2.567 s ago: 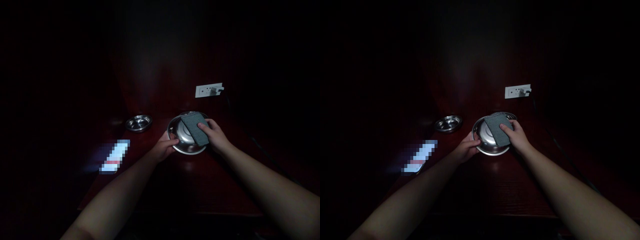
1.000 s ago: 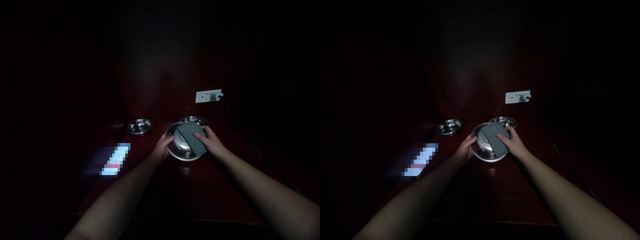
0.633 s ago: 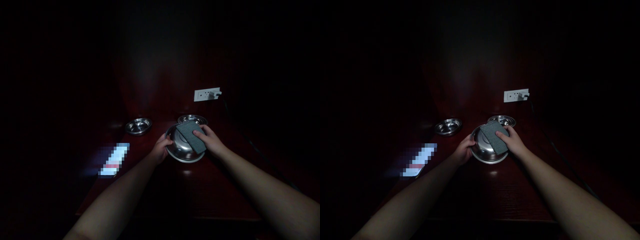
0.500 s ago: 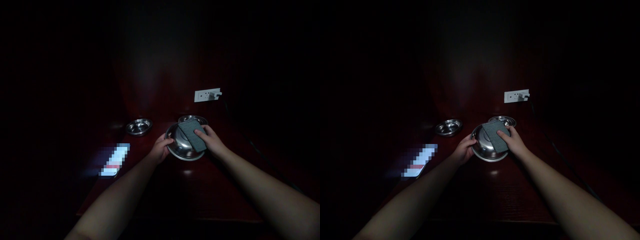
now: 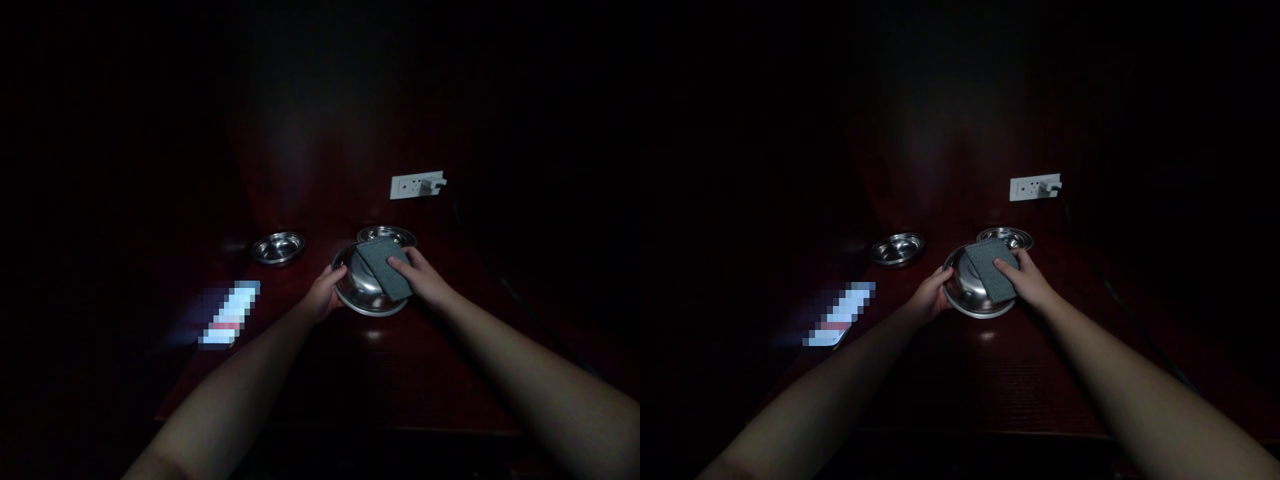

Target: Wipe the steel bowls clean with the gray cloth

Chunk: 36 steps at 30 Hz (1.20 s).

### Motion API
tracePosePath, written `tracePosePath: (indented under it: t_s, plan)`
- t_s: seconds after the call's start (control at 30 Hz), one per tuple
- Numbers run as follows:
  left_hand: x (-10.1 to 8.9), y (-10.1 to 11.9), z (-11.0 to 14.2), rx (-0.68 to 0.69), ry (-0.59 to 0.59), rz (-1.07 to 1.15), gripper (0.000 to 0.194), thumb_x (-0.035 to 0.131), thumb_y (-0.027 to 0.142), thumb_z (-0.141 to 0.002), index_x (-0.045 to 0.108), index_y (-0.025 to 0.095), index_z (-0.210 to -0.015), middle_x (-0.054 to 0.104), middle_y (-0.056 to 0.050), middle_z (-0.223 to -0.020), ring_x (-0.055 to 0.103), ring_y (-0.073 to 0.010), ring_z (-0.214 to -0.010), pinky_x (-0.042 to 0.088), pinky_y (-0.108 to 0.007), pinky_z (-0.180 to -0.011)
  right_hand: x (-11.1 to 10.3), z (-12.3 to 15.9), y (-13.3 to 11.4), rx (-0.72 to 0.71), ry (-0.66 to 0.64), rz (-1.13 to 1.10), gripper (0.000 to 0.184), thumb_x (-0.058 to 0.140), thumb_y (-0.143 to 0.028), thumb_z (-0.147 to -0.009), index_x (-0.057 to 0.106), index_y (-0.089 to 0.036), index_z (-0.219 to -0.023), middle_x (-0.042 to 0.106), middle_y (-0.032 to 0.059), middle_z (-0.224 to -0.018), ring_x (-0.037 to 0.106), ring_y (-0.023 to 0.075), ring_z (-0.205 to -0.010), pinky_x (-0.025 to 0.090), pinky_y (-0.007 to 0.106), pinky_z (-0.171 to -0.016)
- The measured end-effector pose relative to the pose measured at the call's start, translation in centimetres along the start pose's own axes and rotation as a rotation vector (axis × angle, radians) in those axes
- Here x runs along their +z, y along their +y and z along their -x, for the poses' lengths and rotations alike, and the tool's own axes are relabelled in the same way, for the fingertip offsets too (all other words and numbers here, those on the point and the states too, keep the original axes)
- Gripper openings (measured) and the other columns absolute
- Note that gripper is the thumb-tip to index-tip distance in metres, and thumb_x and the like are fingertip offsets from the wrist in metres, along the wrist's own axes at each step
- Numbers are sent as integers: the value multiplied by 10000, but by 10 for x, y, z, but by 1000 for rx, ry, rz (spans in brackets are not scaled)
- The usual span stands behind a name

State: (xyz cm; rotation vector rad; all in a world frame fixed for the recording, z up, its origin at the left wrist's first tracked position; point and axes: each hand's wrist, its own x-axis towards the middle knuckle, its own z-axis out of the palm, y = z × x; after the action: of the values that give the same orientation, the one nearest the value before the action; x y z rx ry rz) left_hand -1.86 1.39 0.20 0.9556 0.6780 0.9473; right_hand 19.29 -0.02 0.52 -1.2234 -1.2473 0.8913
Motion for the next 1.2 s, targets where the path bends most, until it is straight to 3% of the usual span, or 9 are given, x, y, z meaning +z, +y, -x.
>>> tracePosePath:
  t_s: [0.27, 0.53, 1.2]
  plan:
    - [0, 1, -1, 7, 12, 14, 389, 621, 219, -697, 514, 205, -1071, 631, -55, -903, 631, -176, -707, 539, -324, -576, -1, 2, -2, 13, -31, -6, 406, 681, -512, -692, 529, -238, -950, 612, 7, -855, 580, 182, -732, 460, 301, -607]
    - [2, 1, 0, 29, 13, 4, 419, 627, 221, -663, 519, 195, -1067, 619, -50, -891, 618, -171, -669, 513, -311, -549, 1, 2, -6, 25, -29, 38, 431, 683, -517, -676, 558, -227, -970, 636, 32, -863, 587, 193, -737, 453, 311, -619]
    - [1, -3, -2, 113, 39, 72, 383, 598, 140, -577, 569, 156, -958, 645, -34, -819, 608, -171, -745, 464, -303, -715, 0, 3, -1, -30, -116, 15, 416, 659, -507, -713, 599, -210, -999, 660, 28, -884, 603, 195, -777, 458, 318, -678]
